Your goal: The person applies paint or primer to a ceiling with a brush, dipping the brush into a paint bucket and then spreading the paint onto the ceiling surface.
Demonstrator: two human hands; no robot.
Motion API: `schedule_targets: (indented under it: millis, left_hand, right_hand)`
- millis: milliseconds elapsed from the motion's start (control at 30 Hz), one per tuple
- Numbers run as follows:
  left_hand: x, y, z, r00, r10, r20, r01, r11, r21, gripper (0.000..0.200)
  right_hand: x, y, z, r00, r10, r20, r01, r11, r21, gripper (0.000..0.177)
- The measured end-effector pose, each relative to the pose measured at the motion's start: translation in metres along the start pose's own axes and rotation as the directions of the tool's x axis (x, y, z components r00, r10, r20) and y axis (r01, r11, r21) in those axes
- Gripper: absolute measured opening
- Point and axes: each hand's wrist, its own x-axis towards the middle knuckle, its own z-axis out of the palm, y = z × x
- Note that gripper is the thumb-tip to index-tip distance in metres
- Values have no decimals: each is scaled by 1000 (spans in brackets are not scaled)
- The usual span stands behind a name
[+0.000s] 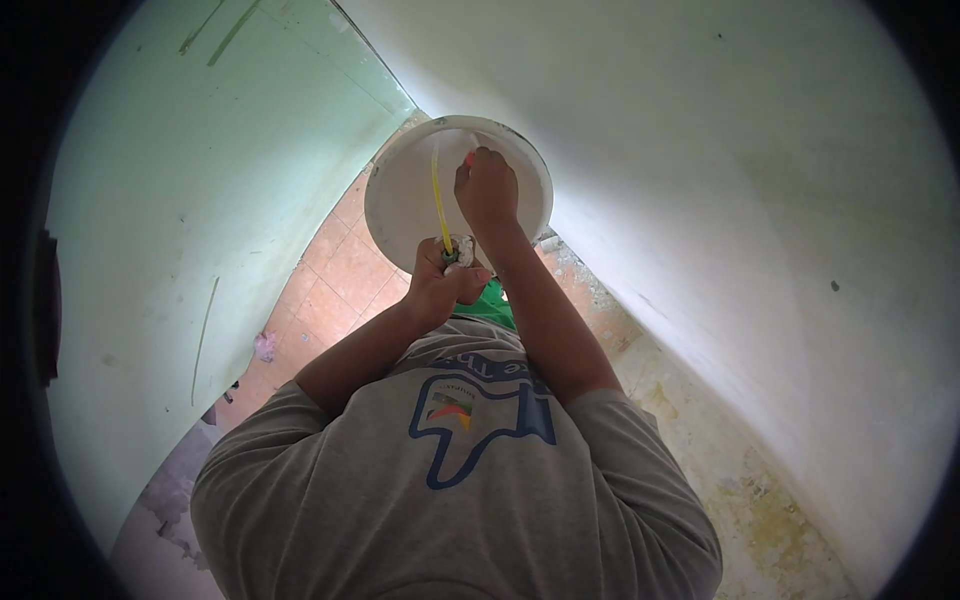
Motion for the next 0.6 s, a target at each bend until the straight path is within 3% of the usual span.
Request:
schedule_targets:
  millis: [67,267,433,600]
  left_hand:
    - [1,-2,0,1000,2,2,-2,1000,3,38]
    - [-4,0,5,999,-41,10,41,999,8,35]
    - [-6,1,6,999,-30,32,30,1000,-9,28]
    - [-6,-5,10,992,52,112,-67,988,139,16]
  right_hand:
    - [-5,9,5,1000,26,-6,-26,999,46,19]
    - [-12,34,10,995,-16,-93,37,974,225,14]
    - [-24,41,6,997,3,-80,13,979,205,22]
    - [-31,34,5,984,-71,-165,98,981,165,28]
